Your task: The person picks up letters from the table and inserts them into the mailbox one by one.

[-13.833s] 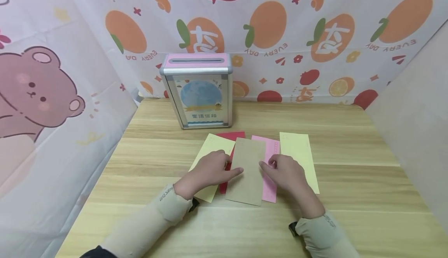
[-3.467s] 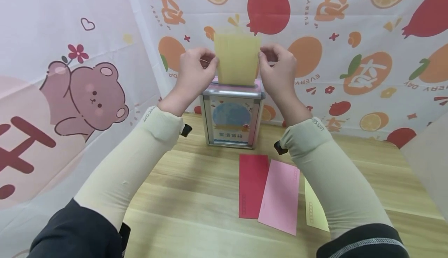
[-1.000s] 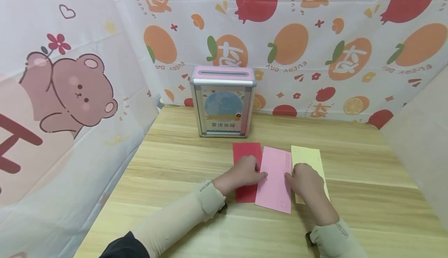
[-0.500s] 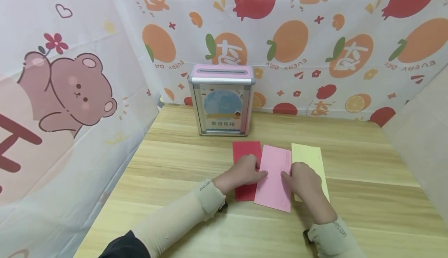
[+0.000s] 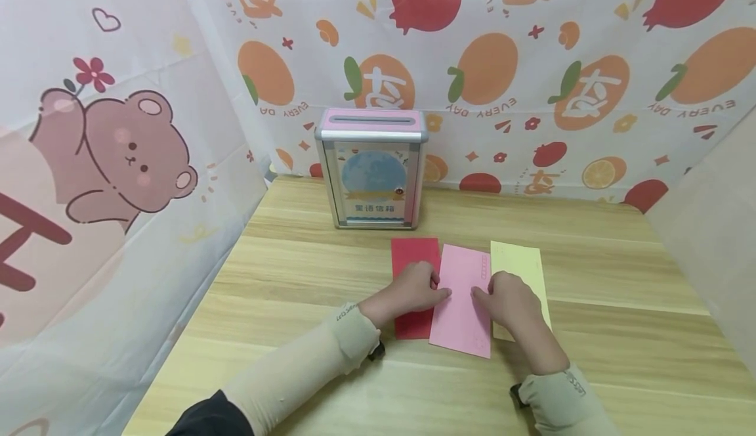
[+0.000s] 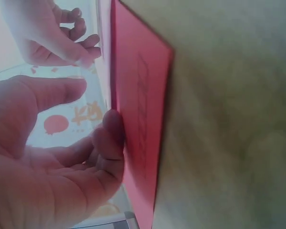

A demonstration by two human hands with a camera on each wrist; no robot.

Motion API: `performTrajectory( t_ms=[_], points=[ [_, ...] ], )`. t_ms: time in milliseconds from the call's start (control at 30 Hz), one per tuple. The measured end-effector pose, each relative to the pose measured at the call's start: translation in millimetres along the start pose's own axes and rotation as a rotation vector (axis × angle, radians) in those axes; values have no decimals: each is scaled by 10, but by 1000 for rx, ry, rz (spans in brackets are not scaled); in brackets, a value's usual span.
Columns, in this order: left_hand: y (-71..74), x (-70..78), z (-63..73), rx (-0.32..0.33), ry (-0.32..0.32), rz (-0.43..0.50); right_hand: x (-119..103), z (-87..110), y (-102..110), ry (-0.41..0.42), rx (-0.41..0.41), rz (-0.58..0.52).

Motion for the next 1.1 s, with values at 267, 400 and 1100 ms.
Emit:
performTrajectory(
  t_ms=[267, 400, 1100],
  points=[
    [148, 185, -23, 156, -170, 128, -12, 14, 15, 11, -14, -49],
    [211, 276, -8, 198, -234, 177, -12, 13, 38, 31, 5, -105],
    [1192, 578, 418, 459, -436, 375, -510, 194, 907, 226, 196, -680]
  ],
)
Point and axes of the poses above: each hand's wrist, its own z-axis away from the middle knuckle, its own y-axis out of the back of the hand, x = y × z, the point moved 10 cm from there along -z, towards the middle knuckle, and after that the axes turned 6 degrees about -y, right-handed, at the moved point
